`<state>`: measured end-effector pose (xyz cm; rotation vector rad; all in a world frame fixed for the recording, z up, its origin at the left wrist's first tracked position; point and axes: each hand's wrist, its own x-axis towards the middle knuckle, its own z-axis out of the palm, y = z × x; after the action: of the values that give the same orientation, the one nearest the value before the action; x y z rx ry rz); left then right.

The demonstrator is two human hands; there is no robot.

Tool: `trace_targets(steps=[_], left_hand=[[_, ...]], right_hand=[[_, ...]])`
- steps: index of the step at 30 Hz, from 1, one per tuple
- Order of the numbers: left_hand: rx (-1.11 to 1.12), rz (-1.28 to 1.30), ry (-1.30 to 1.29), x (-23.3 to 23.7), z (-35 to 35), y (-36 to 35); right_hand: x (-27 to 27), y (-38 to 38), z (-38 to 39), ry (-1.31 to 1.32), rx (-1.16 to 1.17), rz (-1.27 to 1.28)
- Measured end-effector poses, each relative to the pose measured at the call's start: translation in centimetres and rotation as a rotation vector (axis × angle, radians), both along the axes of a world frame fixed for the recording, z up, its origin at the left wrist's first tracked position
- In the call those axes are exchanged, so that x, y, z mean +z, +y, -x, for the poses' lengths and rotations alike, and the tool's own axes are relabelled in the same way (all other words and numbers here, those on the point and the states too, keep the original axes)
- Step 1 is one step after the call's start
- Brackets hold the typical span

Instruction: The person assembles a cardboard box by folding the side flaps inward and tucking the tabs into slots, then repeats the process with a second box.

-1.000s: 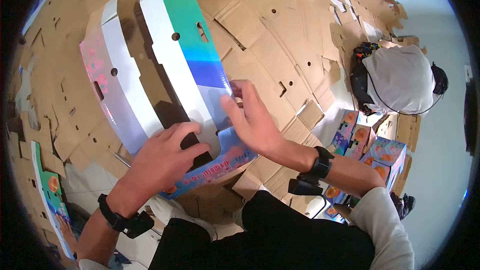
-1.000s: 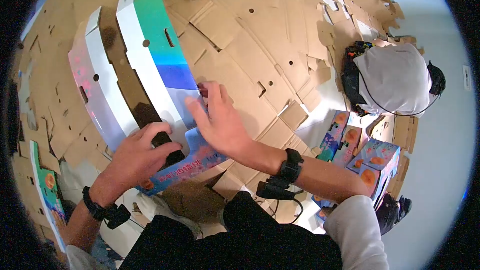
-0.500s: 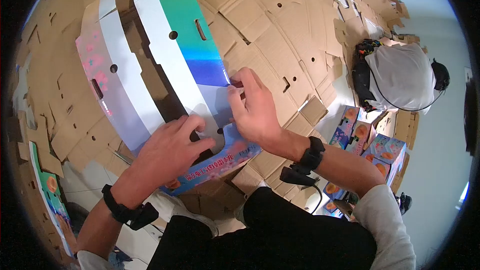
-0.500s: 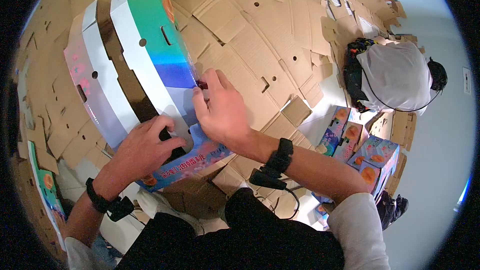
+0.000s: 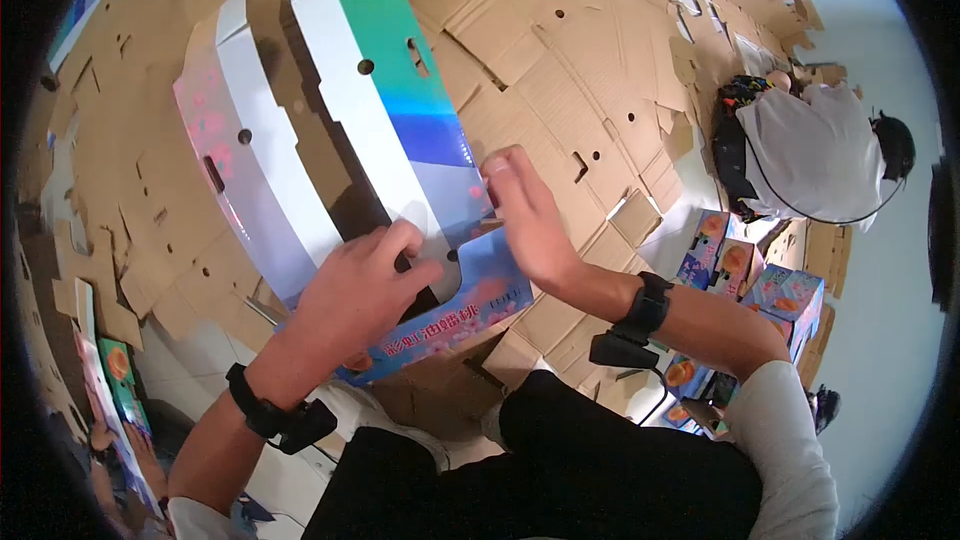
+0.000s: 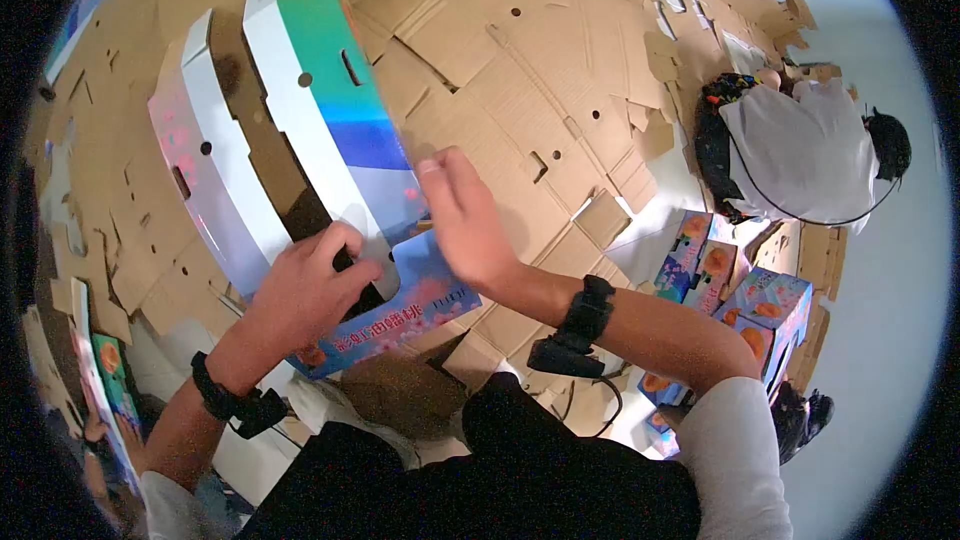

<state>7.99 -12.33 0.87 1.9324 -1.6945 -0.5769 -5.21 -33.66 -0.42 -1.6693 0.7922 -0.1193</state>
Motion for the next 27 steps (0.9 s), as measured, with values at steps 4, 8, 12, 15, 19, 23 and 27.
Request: trace_targets(steps=[4, 8, 12, 15, 19, 23, 27], left_hand=[[0.011, 0.032, 0.003, -0.1, -0.1, -0.4], [-0.031, -0.002, -0.017, -0.1, -0.3, -0.5], [-0.039, -0.044, -0.025, 0.0, -0.2, -0.7], [-0.048, -0.047, -0.042, 0.0, -0.3, -0.8], [-0.037, -0.007, -0.049, -0.1, -0.2, -0.6], [-0.038, 0.016, -0.046, -0.4, -0.1, -0.5], [-0.072, -0.040, -0.063, 0.7, 0.2, -1.0]], right_hand=[[-0.5, -0.6, 0.2, 0.096, -0.113, -0.310], [0.1, 0.2, -0.3, 0.060, -0.150, -0.287], [0.2, 0.0, 0.2, 0.099, -0.149, -0.230], [0.5, -0.6, 1.8, 0.020, 0.069, -0.062], [4.4, -0.8, 2.7, 0.049, 0.420, 0.318], [5.4, -2.2, 3.1, 0.005, 0.669, 0.372], [7.3, -3.4, 3.1, 0.097, 0.884, 0.474]])
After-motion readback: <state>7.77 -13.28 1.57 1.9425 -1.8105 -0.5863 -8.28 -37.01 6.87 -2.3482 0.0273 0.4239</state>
